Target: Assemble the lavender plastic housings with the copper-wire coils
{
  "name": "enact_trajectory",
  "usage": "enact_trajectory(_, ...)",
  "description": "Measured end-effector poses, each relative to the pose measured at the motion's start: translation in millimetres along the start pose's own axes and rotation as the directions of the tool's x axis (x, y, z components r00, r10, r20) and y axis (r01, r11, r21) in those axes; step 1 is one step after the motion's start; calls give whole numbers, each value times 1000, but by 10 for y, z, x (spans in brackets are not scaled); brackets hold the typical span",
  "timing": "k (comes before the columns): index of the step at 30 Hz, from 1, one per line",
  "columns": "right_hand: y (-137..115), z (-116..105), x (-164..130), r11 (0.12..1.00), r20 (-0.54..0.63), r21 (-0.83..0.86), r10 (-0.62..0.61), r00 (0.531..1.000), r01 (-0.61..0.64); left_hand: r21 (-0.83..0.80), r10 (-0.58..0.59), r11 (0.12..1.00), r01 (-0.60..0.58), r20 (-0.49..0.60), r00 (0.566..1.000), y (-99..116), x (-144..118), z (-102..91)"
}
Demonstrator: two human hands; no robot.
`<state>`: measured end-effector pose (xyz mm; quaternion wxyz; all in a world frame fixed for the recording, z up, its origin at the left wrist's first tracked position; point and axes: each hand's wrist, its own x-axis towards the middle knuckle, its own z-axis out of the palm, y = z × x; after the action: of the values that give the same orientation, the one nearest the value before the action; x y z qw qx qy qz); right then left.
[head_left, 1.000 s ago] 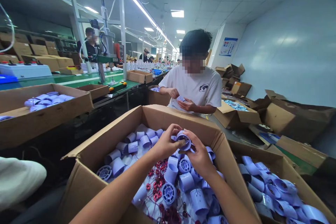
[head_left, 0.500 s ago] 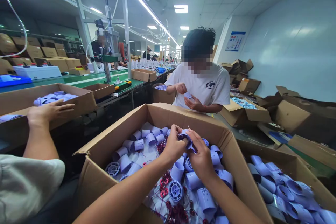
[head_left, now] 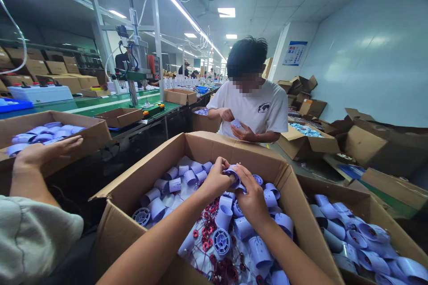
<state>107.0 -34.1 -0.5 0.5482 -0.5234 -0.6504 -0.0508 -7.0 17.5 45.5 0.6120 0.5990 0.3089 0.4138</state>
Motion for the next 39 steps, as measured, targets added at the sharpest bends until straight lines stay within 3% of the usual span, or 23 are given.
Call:
enact_trajectory(6,-42,34,-38,998,6,-34,-50,999,50,103,46,994,-39,-68,997,-37,-3,-2)
enact_trajectory(12,-15,31,-13,999,27,-19,-45,999,46,123,-2,992,-5,56,998,33,42,-106)
enact_trajectory(20,-14,-13,40,1000,44,24,6,999,-7,72,50,995,-69,238,970,40,73,-204)
enact_trajectory(29,9,12,6,1000,5,6,21,1000,-21,251,163,947,-200,158,974,-75,65,-132)
enact_trajectory(32,4,21,-7,999,-21,-16,33,999,-33,175,183,965,-197,92,979,-95,36,-26)
enact_trajectory(36,-28,9,-9,998,-78,-56,30,997,-34,-45,157,987,-157,5,988,-79,-18,120)
enact_trajectory(39,-47,4,-17,996,-87,-88,9,996,-17,-179,108,978,-105,8,994,-62,-47,159)
